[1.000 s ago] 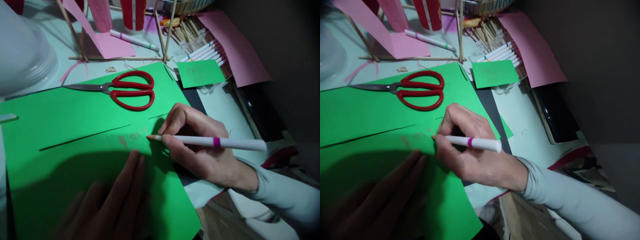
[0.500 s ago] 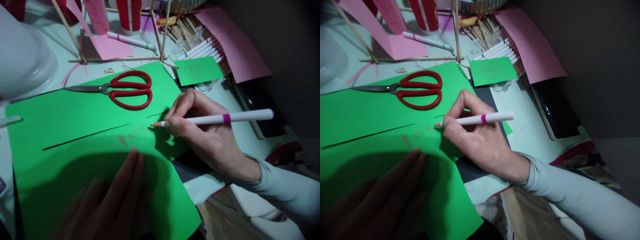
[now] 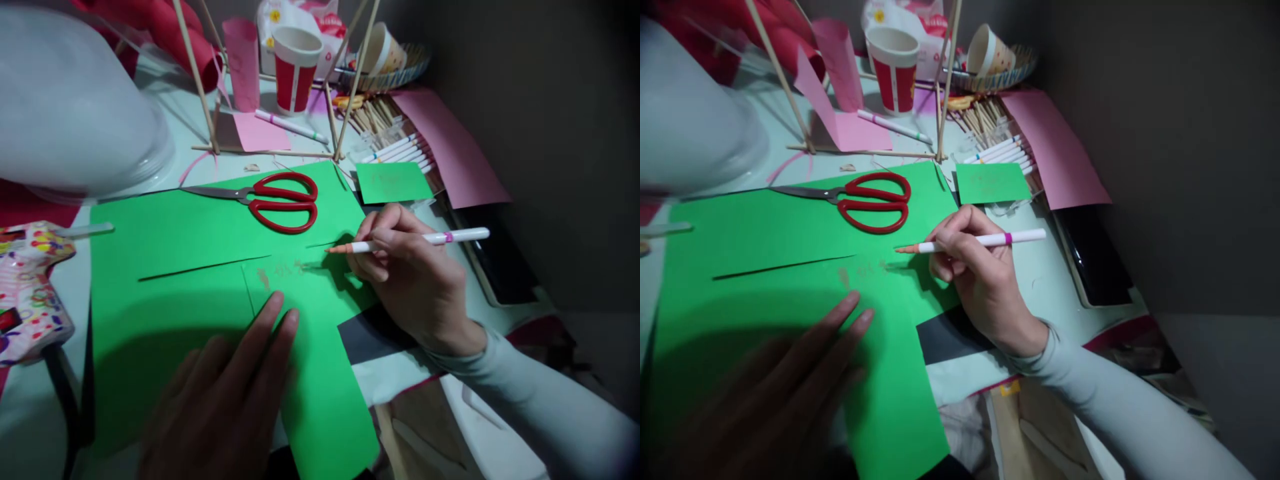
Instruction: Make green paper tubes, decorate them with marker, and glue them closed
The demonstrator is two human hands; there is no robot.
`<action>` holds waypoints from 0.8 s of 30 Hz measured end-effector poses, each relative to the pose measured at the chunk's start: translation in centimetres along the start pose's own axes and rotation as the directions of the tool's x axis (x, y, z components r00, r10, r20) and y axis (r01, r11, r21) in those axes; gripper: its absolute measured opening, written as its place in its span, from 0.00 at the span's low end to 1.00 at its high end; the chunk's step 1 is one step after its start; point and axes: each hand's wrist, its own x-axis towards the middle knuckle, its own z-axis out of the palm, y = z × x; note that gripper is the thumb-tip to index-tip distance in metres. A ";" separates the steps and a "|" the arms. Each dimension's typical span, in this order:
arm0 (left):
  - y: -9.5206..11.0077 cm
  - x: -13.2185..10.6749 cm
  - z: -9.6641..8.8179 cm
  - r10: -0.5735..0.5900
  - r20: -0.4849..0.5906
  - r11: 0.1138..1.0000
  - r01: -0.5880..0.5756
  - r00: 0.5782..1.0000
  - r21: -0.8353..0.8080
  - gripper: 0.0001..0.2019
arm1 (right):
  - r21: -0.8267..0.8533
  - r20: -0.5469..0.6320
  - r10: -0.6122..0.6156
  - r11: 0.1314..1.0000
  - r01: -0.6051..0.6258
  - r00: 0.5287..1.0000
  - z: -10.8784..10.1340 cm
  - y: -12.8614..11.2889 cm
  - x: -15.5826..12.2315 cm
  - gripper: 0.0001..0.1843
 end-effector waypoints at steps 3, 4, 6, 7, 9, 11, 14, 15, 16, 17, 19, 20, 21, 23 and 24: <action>0.3 -0.3 -0.3 -0.044 0.002 0.999 0.044 0.999 -0.026 0.21 | -0.014 -0.006 -0.020 1.000 0.020 1.000 0.0 -0.2 -0.1 0.11; 0.4 -0.3 -0.3 -0.086 -0.017 0.995 0.086 0.996 -0.045 0.19 | -0.020 -0.005 -0.022 1.000 0.022 1.000 -0.1 -0.3 -0.1 0.09; 0.8 -0.3 -0.4 -0.190 -0.081 0.977 0.180 0.979 -0.112 0.16 | -0.024 0.012 -0.032 0.999 0.032 0.999 -0.1 -0.4 -0.3 0.05; 1.0 -0.2 -0.4 -0.245 -0.115 0.963 0.227 0.963 -0.143 0.14 | -0.025 0.029 -0.044 0.999 0.045 0.999 -0.2 -0.4 -0.5 0.03; 1.5 -0.1 -0.3 -0.353 -0.169 0.931 0.328 0.920 -0.157 0.13 | -0.044 0.076 -0.089 0.995 0.092 0.993 -0.3 -0.4 -1.0 0.02; 2.0 0.3 -0.2 -0.451 -0.182 0.892 0.441 0.874 -0.096 0.20 | -0.134 0.126 -0.140 0.979 0.157 0.982 -0.5 -0.4 -1.5 0.02; 2.7 0.9 -0.2 -0.500 -0.161 0.860 0.510 0.851 0.025 0.29 | -0.369 0.273 -0.220 0.875 0.313 0.937 -0.6 -0.3 -2.4 0.04; 3.0 1.1 -0.2 -0.500 -0.143 0.859 0.510 0.854 0.043 0.29 | -0.436 0.343 -0.257 0.808 0.396 0.903 -0.6 -0.3 -2.7 0.05; 3.1 1.2 -0.2 -0.494 -0.123 0.864 0.502 0.861 0.044 0.27 | -0.485 0.419 -0.295 0.727 0.486 0.859 -0.7 -0.3 -2.9 0.06; 3.3 1.3 -0.3 -0.494 -0.100 0.866 0.499 0.864 0.027 0.26 | -0.514 0.494 -0.326 0.638 0.573 0.806 -0.7 -0.3 -3.1 0.07; 3.3 1.3 -0.4 -0.516 -0.053 0.857 0.514 0.855 -0.049 0.24 | -0.558 0.617 -0.327 0.459 0.691 0.716 -0.9 -0.4 -3.6 0.10; 3.2 1.2 -0.4 -0.532 -0.033 0.844 0.527 0.846 -0.099 0.24 | -0.578 0.664 -0.290 0.385 0.719 0.689 -1.0 -0.5 -3.9 0.11; 3.1 1.1 -0.4 -0.550 -0.016 0.827 0.542 0.835 -0.151 0.23 | -0.597 0.697 -0.239 0.329 0.731 0.676 -1.2 -0.5 -4.3 0.12; 2.8 1.0 -0.4 -0.608 0.008 0.766 0.589 0.794 -0.256 0.22 | -0.622 0.720 -0.173 0.269 0.736 0.672 -1.6 -0.4 -5.1 0.13; 2.7 1.1 -0.4 -0.641 0.015 0.724 0.612 0.767 -0.319 0.23 | -0.630 0.716 -0.168 0.261 0.731 0.677 -1.8 -0.3 -5.4 0.13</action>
